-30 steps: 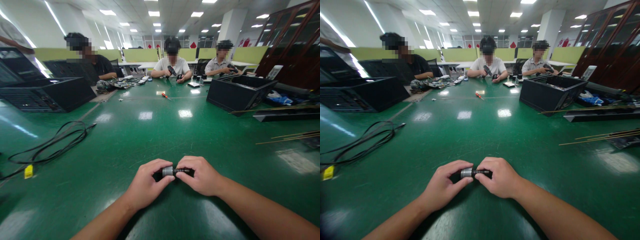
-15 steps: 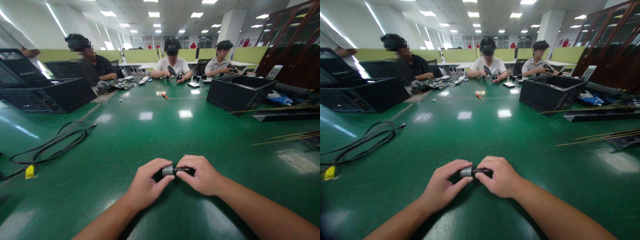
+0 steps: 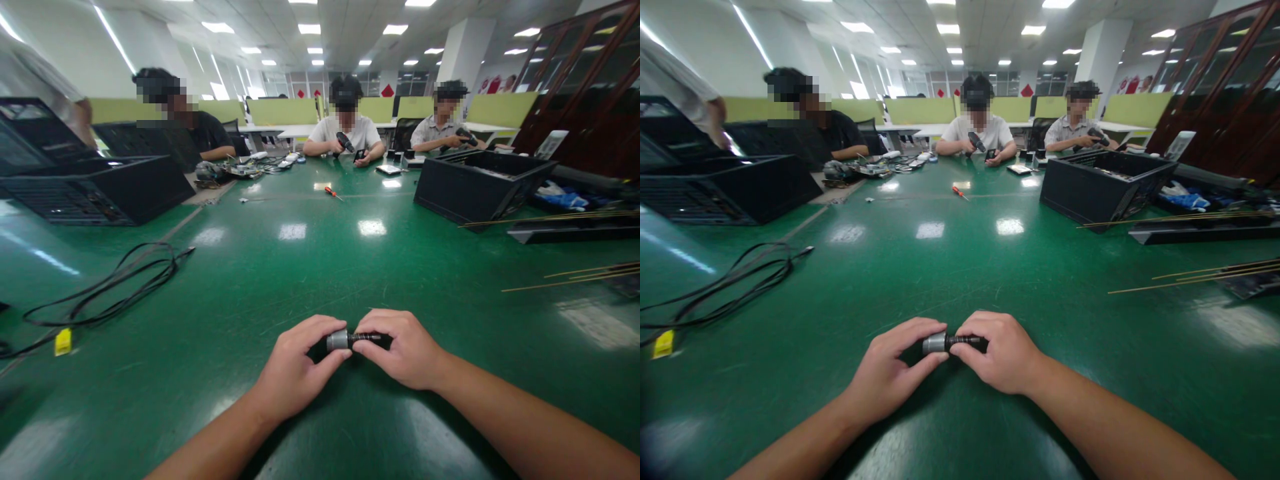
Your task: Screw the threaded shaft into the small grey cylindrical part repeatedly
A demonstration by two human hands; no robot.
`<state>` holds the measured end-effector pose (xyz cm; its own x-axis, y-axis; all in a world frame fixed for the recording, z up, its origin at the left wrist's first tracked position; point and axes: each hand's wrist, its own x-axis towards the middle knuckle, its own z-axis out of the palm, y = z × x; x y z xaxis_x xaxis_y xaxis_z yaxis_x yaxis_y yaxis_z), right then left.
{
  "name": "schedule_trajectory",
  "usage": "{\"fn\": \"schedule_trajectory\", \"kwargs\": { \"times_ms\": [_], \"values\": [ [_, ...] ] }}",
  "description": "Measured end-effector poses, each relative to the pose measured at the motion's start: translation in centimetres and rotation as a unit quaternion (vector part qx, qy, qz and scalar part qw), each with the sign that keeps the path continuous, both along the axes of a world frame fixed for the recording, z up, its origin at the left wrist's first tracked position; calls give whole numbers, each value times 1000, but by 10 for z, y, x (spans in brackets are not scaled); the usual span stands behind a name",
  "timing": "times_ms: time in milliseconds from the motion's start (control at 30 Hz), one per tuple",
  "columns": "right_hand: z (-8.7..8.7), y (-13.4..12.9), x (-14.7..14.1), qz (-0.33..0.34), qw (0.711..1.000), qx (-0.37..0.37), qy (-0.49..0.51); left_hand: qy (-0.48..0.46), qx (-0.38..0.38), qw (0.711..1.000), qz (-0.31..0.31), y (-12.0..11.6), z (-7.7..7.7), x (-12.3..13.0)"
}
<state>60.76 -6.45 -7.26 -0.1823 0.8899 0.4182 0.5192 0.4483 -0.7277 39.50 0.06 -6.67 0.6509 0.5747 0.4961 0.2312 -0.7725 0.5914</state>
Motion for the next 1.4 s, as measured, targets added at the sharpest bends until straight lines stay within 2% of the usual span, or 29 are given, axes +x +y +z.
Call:
{"fn": "schedule_trajectory", "kwargs": {
  "times_ms": [1400],
  "values": [
    [-2,1,3,-10,1000,-6,-15,9,-2,1000,4,3,0,0]
  ]
}}
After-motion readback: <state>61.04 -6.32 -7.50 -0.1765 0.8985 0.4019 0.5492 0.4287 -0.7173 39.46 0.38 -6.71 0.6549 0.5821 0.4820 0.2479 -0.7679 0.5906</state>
